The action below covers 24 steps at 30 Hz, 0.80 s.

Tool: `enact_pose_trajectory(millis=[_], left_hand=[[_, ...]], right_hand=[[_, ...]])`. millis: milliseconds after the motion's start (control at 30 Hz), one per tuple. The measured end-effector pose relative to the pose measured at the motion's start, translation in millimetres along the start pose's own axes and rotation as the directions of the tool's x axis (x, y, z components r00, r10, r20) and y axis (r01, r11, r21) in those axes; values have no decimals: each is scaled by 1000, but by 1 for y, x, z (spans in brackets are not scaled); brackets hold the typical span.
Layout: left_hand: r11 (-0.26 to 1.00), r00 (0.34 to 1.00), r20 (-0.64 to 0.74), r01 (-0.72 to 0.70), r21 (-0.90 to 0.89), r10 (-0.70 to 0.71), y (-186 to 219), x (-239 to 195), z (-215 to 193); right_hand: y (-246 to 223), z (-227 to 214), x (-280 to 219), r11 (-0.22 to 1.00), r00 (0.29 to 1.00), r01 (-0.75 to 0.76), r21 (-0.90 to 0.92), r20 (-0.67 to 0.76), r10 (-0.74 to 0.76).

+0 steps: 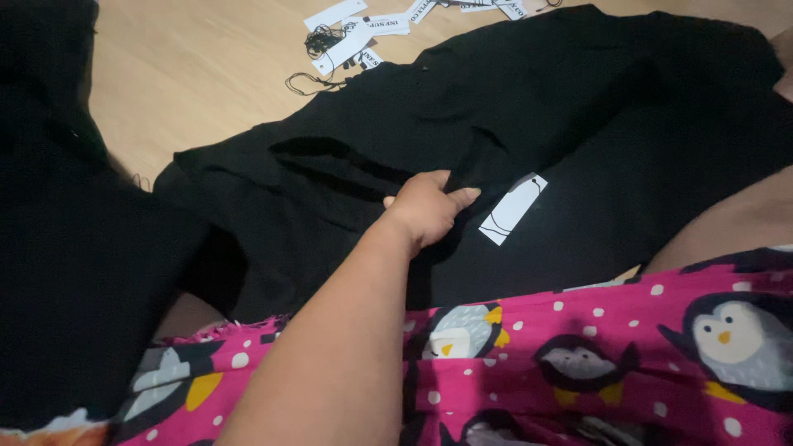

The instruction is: The person attaches a white tag to the collar of a black t-shirt using a needle and thread. They then smooth out the t-shirt and handle another black t-shirt with a graphic print.

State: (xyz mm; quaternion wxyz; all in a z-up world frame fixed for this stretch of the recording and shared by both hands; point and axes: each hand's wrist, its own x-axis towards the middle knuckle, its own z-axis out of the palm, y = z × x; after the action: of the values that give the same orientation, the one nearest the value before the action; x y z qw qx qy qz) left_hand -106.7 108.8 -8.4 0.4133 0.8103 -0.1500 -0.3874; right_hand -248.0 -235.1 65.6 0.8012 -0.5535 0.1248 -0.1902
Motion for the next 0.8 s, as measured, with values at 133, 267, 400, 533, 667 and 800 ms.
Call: enact_pose_trajectory(millis=[133, 267, 400, 533, 667, 800], left_hand=[[999, 999, 20, 46, -11, -46, 3, 2, 1], [996, 999, -13, 48, 78, -47, -6, 24, 10], [997, 1000, -1, 12, -78, -12, -29, 57, 18], [999, 999, 30, 29, 25, -30, -4, 22, 1], [999, 1000, -9, 13, -42, -13, -19, 46, 2], [999, 1000, -2, 6, -50, -6, -19, 50, -1]], right_hand=[[37, 32, -11, 971, 998, 63, 233, -3, -64], [97, 115, -34, 993, 988, 81, -81, -123, -90], [152, 151, -47, 406, 984, 175, -897, 166, -58], [172, 140, -48, 325, 974, 223, -919, 199, -104], [178, 135, -47, 303, 966, 241, -922, 199, -162], [181, 132, -45, 360, 958, 269, -893, 211, -192]])
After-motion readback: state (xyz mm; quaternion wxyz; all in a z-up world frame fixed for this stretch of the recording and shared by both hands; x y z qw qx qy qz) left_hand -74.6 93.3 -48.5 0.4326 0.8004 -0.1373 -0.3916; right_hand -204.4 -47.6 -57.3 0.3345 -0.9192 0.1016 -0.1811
